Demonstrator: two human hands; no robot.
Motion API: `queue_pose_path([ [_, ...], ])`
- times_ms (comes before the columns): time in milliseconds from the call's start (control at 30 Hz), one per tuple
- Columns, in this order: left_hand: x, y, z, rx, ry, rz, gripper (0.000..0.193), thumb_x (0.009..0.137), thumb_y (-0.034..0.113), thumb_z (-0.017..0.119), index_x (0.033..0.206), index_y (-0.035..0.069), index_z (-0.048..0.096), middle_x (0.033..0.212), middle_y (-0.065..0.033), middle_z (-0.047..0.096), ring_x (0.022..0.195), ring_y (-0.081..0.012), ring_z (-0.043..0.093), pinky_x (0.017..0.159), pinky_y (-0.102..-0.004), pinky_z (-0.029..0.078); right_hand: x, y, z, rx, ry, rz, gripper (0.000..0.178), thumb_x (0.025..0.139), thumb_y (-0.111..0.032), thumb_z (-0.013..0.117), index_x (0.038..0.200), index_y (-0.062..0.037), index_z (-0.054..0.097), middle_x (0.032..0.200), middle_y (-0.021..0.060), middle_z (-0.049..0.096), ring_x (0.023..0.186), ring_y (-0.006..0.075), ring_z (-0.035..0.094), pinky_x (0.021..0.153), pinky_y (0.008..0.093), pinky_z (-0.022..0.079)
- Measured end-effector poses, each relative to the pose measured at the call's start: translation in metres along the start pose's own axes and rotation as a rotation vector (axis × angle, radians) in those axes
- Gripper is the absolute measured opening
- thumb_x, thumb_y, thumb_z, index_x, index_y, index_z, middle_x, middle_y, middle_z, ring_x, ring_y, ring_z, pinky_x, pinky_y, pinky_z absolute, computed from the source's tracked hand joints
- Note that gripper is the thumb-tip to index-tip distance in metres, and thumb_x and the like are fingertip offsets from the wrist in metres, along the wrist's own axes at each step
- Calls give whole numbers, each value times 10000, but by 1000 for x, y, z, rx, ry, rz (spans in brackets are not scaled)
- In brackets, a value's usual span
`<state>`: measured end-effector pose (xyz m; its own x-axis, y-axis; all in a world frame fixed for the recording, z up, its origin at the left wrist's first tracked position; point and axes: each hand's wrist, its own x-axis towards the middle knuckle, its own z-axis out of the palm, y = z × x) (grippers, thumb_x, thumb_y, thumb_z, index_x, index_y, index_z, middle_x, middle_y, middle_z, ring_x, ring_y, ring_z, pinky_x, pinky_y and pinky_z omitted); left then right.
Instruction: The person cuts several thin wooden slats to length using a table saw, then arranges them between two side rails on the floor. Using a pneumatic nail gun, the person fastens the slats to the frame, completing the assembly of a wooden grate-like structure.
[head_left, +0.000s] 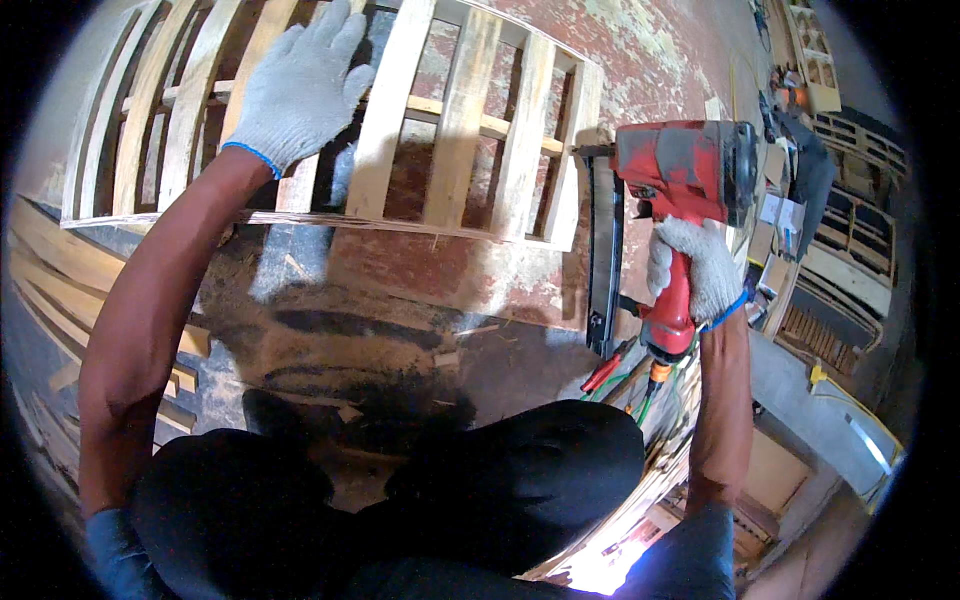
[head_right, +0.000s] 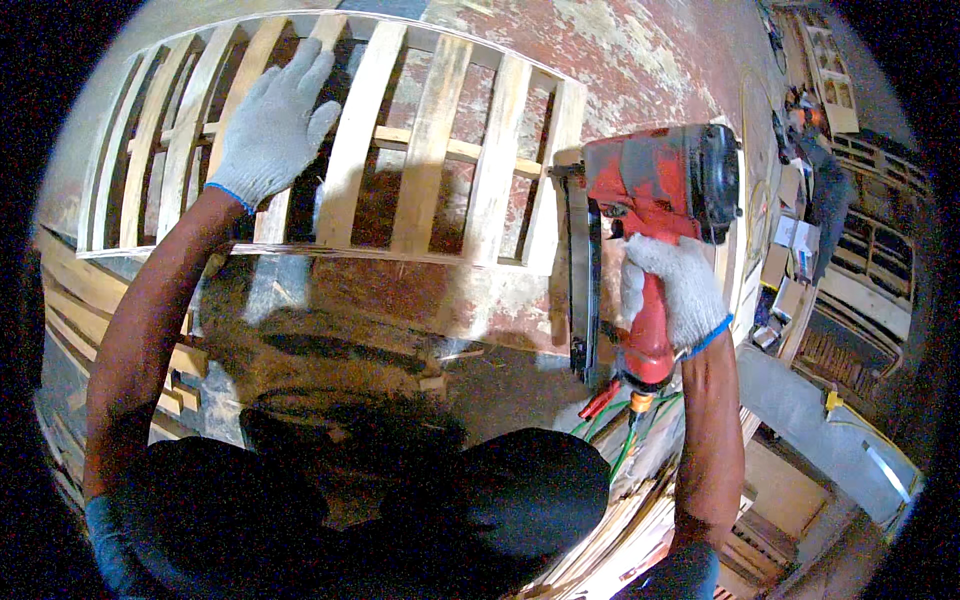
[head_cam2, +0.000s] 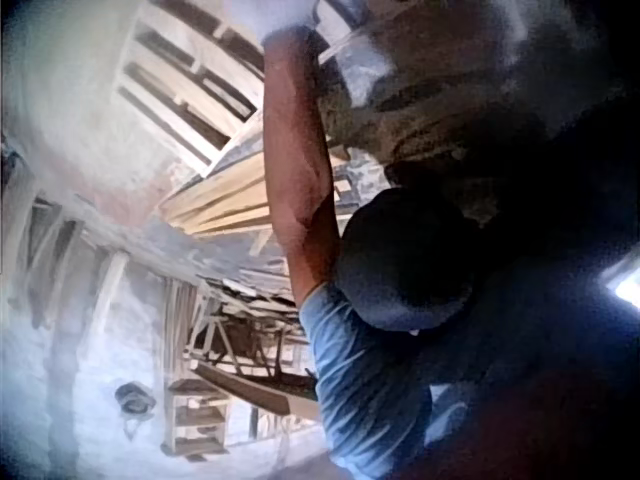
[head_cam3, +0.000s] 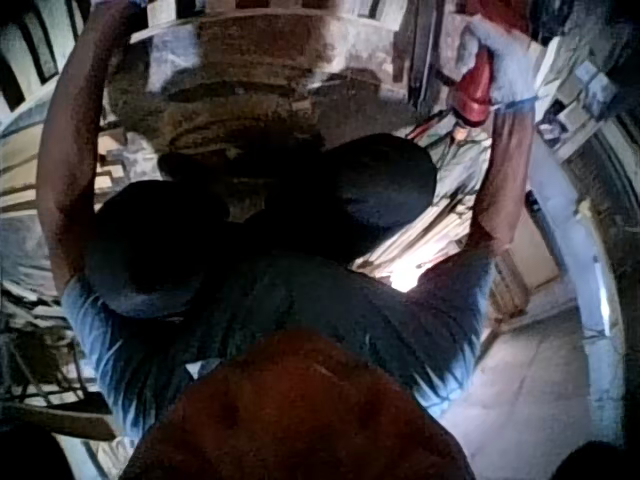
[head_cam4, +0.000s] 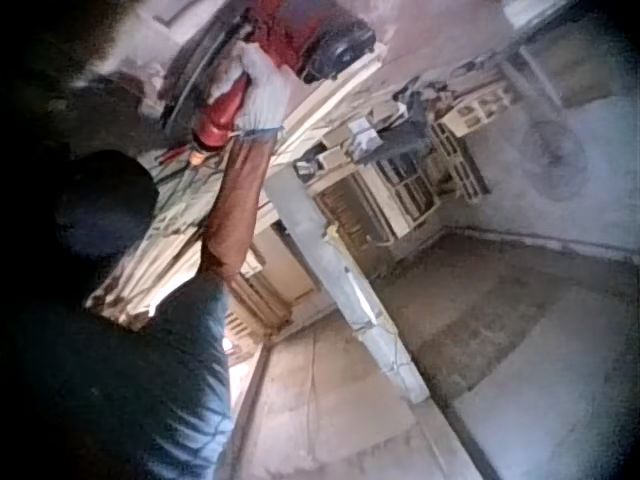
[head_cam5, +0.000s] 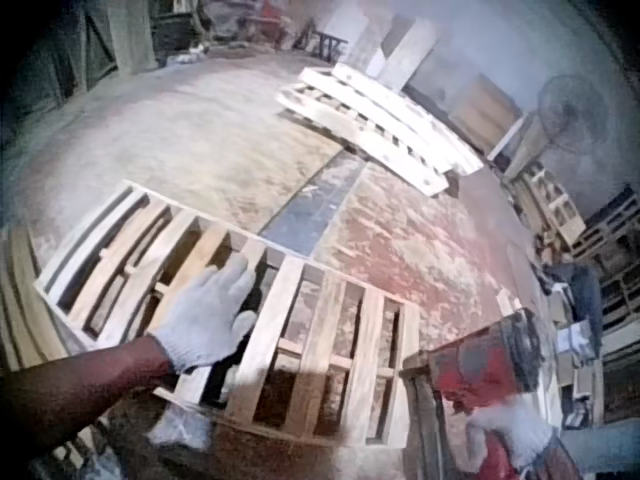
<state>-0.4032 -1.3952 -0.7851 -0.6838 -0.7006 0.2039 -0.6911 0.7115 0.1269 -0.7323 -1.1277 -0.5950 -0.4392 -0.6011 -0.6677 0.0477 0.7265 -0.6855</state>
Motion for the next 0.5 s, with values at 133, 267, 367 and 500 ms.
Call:
queue_pose_path([
  [133, -1, -3, 2, 4, 19, 6, 584, 1039, 334, 545, 1548, 64, 447, 1620, -180, 416, 1371, -401, 506, 1200, -461, 366, -5, -3, 15, 41, -6, -22, 257, 912, -187, 697, 713, -40, 627, 575, 107, 599, 450, 229, 585, 427, 353, 484],
  [267, 1, 2, -1, -23, -7, -23, 586, 1040, 339, 546, 1543, 55, 449, 1622, -180, 413, 1369, -407, 504, 1197, -456, 371, -7, -8, 28, 149, -47, 12, 228, 924, -195, 698, 773, -40, 628, 612, 99, 618, 457, 211, 590, 431, 350, 490],
  [367, -1, 1, -4, -14, 14, -17, 590, 1030, 336, 560, 1533, 47, 457, 1618, -181, 416, 1352, -407, 514, 1189, -457, 378, -1, -3, 29, 212, -95, 81, 239, 933, -215, 700, 782, -46, 625, 616, 90, 618, 456, 206, 590, 435, 346, 492],
  [500, 2, 4, -10, -85, -6, -26, 590, 1020, 337, 572, 1521, 45, 467, 1607, -182, 425, 1330, -406, 527, 1173, -463, 392, 3, -6, 38, 173, -64, 55, 265, 936, -232, 699, 754, -52, 627, 602, 91, 615, 454, 208, 588, 435, 340, 485],
])
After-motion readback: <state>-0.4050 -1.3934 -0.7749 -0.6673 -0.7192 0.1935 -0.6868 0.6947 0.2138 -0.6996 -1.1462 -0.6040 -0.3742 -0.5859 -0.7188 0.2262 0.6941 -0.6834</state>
